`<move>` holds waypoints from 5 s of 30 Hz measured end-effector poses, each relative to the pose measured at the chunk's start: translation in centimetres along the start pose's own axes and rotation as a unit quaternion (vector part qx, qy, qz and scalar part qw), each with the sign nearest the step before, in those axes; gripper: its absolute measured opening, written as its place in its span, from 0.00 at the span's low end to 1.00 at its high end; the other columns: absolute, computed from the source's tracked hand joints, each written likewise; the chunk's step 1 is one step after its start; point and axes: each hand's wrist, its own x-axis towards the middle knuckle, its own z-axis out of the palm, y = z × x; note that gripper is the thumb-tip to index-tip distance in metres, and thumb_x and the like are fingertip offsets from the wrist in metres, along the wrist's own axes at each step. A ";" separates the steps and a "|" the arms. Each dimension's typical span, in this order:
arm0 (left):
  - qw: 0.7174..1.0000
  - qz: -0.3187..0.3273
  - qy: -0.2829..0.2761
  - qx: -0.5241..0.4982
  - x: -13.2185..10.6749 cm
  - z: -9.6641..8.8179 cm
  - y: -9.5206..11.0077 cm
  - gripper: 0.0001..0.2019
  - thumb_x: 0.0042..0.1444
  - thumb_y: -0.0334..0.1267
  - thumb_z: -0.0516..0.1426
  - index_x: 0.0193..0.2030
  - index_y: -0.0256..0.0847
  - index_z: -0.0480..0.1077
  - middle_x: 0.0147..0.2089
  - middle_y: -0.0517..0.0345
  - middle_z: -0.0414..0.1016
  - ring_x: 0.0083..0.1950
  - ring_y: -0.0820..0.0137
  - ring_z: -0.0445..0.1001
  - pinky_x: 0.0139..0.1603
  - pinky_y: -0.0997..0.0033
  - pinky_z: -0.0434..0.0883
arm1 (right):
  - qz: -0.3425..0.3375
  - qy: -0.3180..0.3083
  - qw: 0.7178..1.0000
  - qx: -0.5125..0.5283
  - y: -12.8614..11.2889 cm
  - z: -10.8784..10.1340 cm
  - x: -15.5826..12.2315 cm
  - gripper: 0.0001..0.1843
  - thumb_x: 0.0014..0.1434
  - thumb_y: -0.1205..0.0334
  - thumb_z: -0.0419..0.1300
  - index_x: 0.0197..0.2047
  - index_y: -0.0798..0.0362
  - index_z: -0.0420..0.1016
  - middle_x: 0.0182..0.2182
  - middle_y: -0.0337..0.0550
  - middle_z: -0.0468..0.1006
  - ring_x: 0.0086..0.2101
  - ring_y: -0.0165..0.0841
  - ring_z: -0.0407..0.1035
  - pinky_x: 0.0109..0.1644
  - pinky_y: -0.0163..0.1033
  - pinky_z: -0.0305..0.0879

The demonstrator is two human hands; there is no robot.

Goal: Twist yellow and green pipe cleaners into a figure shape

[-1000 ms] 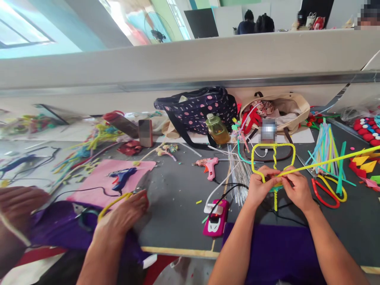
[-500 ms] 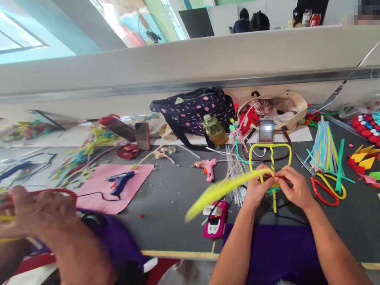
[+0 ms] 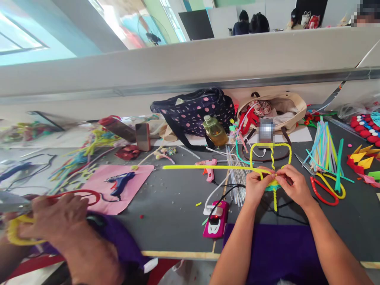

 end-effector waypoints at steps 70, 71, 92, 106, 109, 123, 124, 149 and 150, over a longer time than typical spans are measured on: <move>0.990 -0.030 0.089 -0.102 0.4 0.5 -0.9 0.09 0.40 0.37 0.69 0.27 0.38 0.76 0.28 0.60 0.74 0.29 0.74 0.71 0.32 0.74 0.67 | 0.257 0.068 0.926 0.267 0.5 0.7 0.6 0.20 0.53 0.45 0.64 0.39 0.52 0.74 0.23 0.34 0.67 0.20 0.24 0.57 0.19 0.29 0.49; 0.991 -0.032 0.083 -0.104 0.4 0.5 -0.9 0.09 0.39 0.37 0.69 0.27 0.37 0.75 0.28 0.60 0.74 0.29 0.74 0.70 0.33 0.74 0.67 | 0.278 0.059 0.914 0.291 0.4 0.9 0.6 0.20 0.51 0.45 0.65 0.38 0.52 0.74 0.22 0.32 0.65 0.19 0.23 0.54 0.18 0.28 0.46; 0.981 -0.095 0.027 -0.164 0.5 1.0 -1.6 0.10 0.40 0.35 0.68 0.28 0.37 0.72 0.33 0.58 0.76 0.34 0.72 0.72 0.39 0.72 0.67 | 0.197 0.156 0.937 0.244 1.1 2.2 0.3 0.16 0.54 0.50 0.64 0.39 0.52 0.71 0.27 0.35 0.69 0.23 0.25 0.60 0.21 0.29 0.58; 0.989 -0.045 0.046 -0.132 0.3 1.2 -1.5 0.11 0.41 0.37 0.69 0.30 0.37 0.75 0.33 0.57 0.77 0.34 0.71 0.73 0.39 0.71 0.70 | -0.104 0.216 0.952 -0.191 0.8 1.4 -0.4 0.07 0.61 0.64 0.60 0.43 0.49 0.77 0.39 0.46 0.69 0.37 0.33 0.69 0.38 0.38 0.68; 0.991 -0.039 0.022 -0.128 0.5 1.2 -1.8 0.11 0.40 0.37 0.69 0.31 0.37 0.76 0.32 0.58 0.76 0.33 0.71 0.72 0.38 0.71 0.70 | -0.102 0.199 0.954 -0.201 0.8 1.4 -0.2 0.06 0.62 0.65 0.59 0.40 0.50 0.77 0.37 0.45 0.70 0.37 0.33 0.70 0.41 0.39 0.68; 0.998 0.048 -0.021 -0.020 0.9 0.8 -2.0 0.12 0.50 0.46 0.64 0.29 0.37 0.77 0.31 0.54 0.74 0.35 0.68 0.71 0.38 0.70 0.68 | -0.036 0.120 0.984 -0.125 1.6 1.2 0.0 0.11 0.66 0.59 0.52 0.37 0.51 0.74 0.33 0.43 0.78 0.35 0.33 0.72 0.41 0.37 0.66; 0.998 0.057 -0.023 -0.012 1.0 0.8 -1.9 0.12 0.51 0.46 0.64 0.29 0.37 0.77 0.31 0.54 0.74 0.35 0.68 0.70 0.39 0.69 0.68 | -0.024 0.117 0.986 -0.117 1.6 1.2 0.0 0.11 0.65 0.58 0.52 0.36 0.51 0.74 0.33 0.43 0.78 0.34 0.33 0.72 0.41 0.37 0.67; 0.995 0.084 0.022 -0.054 1.0 1.1 -1.5 0.12 0.49 0.45 0.65 0.27 0.38 0.76 0.30 0.55 0.72 0.34 0.69 0.69 0.38 0.71 0.67 | -0.139 0.105 0.964 -0.201 1.3 1.1 0.3 0.07 0.64 0.62 0.56 0.42 0.52 0.75 0.34 0.45 0.78 0.35 0.34 0.71 0.40 0.40 0.68; 0.995 0.088 0.020 -0.049 1.0 1.1 -1.5 0.12 0.49 0.45 0.65 0.27 0.38 0.77 0.30 0.54 0.72 0.34 0.69 0.69 0.38 0.70 0.67 | -0.142 0.103 0.964 -0.201 1.3 1.0 0.3 0.08 0.64 0.62 0.56 0.42 0.52 0.75 0.34 0.46 0.78 0.36 0.35 0.72 0.42 0.41 0.68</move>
